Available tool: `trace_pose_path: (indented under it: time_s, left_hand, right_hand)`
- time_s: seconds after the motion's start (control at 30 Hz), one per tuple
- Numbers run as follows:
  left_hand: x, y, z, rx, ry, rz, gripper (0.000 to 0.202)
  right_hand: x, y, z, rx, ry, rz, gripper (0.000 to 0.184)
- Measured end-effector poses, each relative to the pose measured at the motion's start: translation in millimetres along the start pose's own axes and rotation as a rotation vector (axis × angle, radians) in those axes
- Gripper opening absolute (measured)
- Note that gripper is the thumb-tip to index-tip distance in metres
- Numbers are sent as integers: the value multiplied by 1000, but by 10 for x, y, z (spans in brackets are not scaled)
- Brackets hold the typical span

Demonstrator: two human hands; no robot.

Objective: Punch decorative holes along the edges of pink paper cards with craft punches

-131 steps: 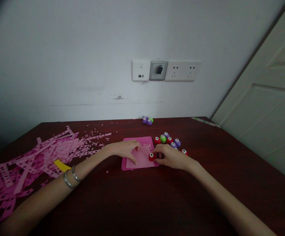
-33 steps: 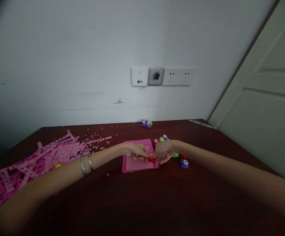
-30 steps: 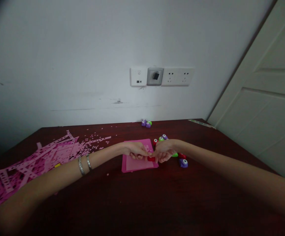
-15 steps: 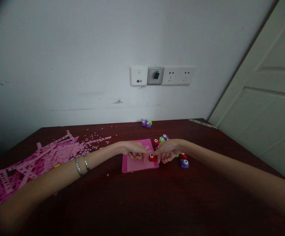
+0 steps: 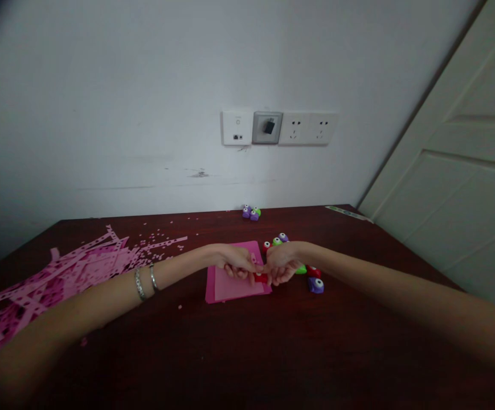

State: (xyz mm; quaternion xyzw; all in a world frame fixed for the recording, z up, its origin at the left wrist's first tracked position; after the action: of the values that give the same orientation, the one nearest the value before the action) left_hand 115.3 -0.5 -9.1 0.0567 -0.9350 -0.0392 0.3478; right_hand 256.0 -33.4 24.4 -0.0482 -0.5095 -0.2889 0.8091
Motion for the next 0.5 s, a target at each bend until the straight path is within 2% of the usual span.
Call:
trace_pose_path:
  time_s: [0.1,0.17,0.33,0.5]
  left_hand:
    - [-53,15,14,-5,10,76,48]
    - [-71,18,19,8,13,87,46]
    - [-57,-6,13,10,27,26,35]
    - [-16,-48,-12,21,30,-31,33]
  right_hand:
    - [-13,-8,50,72,6,-17,22]
    - [-32,-11,67,136,5,-40,23]
    - [-76,-31,87,253,52,-58,27]
    - [-30,-80,96,259,53,-91,25]
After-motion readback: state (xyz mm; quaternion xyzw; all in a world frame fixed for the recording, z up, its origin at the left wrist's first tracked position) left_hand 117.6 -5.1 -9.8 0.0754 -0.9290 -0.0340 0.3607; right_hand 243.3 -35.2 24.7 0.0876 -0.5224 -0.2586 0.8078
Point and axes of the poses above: each hand's wrist, its own x-axis away from the middle knuckle, its own y-axis out of the back of the hand, z = x × y, the point moved 2 cm from there along -x, towards the middle knuckle, and after that the axes turned 1 degree about y, right-handed, at the moved point
